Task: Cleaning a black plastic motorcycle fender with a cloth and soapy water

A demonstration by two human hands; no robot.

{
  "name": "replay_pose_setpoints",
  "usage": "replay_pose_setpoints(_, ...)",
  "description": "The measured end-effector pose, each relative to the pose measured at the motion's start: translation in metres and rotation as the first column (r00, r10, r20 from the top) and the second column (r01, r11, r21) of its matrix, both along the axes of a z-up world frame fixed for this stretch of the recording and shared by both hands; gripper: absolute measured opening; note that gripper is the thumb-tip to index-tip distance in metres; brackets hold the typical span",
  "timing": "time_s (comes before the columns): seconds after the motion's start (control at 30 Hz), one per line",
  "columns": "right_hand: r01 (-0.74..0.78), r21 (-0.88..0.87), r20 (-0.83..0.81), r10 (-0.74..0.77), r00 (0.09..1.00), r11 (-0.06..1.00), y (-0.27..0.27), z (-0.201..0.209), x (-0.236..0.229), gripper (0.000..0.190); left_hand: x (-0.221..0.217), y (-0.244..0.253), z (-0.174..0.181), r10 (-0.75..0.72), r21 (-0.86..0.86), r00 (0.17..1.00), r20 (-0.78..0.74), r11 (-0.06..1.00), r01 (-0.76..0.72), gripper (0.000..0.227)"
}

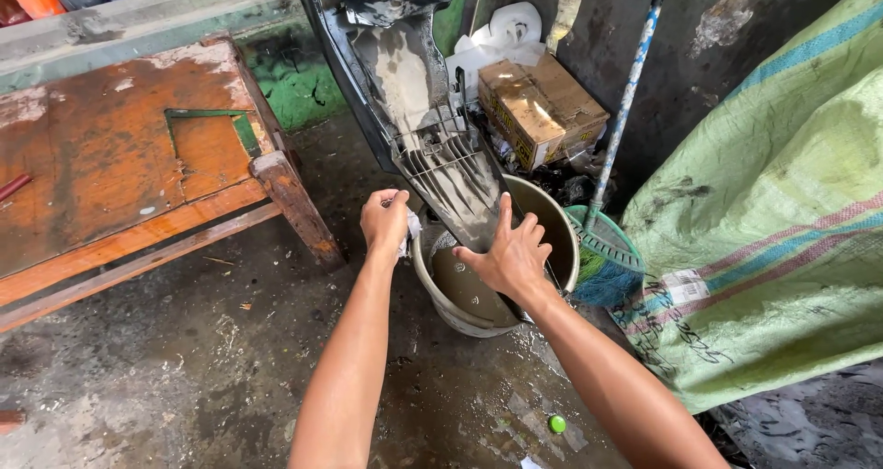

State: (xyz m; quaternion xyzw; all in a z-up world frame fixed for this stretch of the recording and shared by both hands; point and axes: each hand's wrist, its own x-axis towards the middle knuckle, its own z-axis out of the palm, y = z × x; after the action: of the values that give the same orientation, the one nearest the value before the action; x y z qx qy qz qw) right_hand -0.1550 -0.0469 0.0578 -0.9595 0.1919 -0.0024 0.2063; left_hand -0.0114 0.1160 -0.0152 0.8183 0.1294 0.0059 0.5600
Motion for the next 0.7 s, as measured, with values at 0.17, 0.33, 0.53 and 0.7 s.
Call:
replay_pose_setpoints(0.17,-0.019,-0.027,-0.053,0.018,0.998,0.999,0.007,0.009,-0.006,0.122,-0.014,-0.003,0.013,-0.135,0.081,0.991,-0.011,0.988,0.135,0.060)
replay_pose_setpoints(0.33,-0.056,0.027,-0.100,0.059,0.993,0.998,0.008,0.014,-0.020,0.126,-0.005,-0.012,-0.010,-0.288,0.187,0.958,0.013,0.941,0.280,0.068)
replay_pose_setpoints(0.53,-0.069,0.100,0.106,0.059,0.993,0.993,-0.022,-0.015,-0.022,0.078,-0.011,-0.019,-0.010,-0.314,0.248,0.942,0.116,0.928,0.278,0.056)
replay_pose_setpoints(0.7,0.026,0.462,0.152,-0.108,0.982,0.886,-0.053,-0.039,-0.011,0.049,-0.009,-0.016,-0.017,-0.380,0.367,0.905,0.191,0.883,0.293,0.051)
